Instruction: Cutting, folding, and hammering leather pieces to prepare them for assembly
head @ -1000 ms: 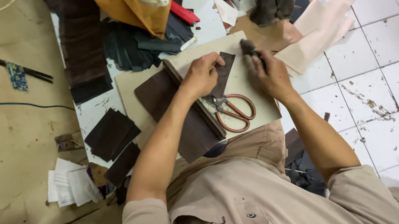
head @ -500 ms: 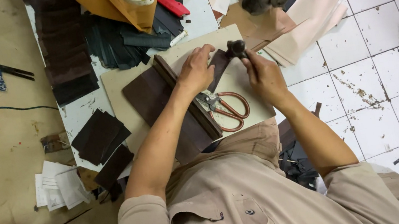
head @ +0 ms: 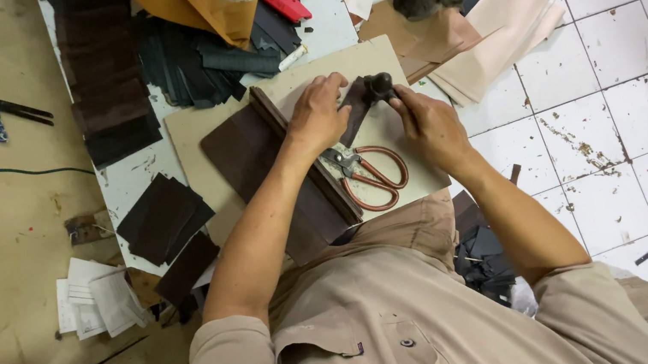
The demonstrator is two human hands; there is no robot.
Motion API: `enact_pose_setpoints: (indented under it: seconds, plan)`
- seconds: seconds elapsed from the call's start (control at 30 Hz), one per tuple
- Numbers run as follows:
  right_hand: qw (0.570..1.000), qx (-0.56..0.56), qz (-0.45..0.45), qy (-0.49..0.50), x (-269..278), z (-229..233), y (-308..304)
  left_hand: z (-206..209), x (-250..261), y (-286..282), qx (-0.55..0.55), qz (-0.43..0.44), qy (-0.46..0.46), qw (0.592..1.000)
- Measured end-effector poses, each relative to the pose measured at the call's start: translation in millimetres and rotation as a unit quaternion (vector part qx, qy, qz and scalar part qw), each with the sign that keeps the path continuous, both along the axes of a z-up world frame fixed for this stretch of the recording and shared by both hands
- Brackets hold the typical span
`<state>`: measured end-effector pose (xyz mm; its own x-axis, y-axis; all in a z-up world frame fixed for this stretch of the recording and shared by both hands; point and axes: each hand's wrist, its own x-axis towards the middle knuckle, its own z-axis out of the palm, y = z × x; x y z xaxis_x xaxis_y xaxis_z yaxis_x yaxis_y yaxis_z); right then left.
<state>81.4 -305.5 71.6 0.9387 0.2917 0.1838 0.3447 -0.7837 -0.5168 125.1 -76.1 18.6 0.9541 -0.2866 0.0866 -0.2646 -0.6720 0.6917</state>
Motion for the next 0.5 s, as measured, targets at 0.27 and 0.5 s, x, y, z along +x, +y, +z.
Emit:
enact_pose_setpoints:
  seconds: [0.27, 0.5]
  plan:
    - [1.000, 0.011, -0.007, 0.011, -11.8, -4.0, 8.2, -7.6, -0.4, 1.6, -0.004, 0.006, -0.002, 1.000]
    - [1.000, -0.012, 0.011, 0.021, -23.6, -4.3, 17.3, -0.9, -2.8, 8.0, -0.016, 0.020, 0.010, 1.000]
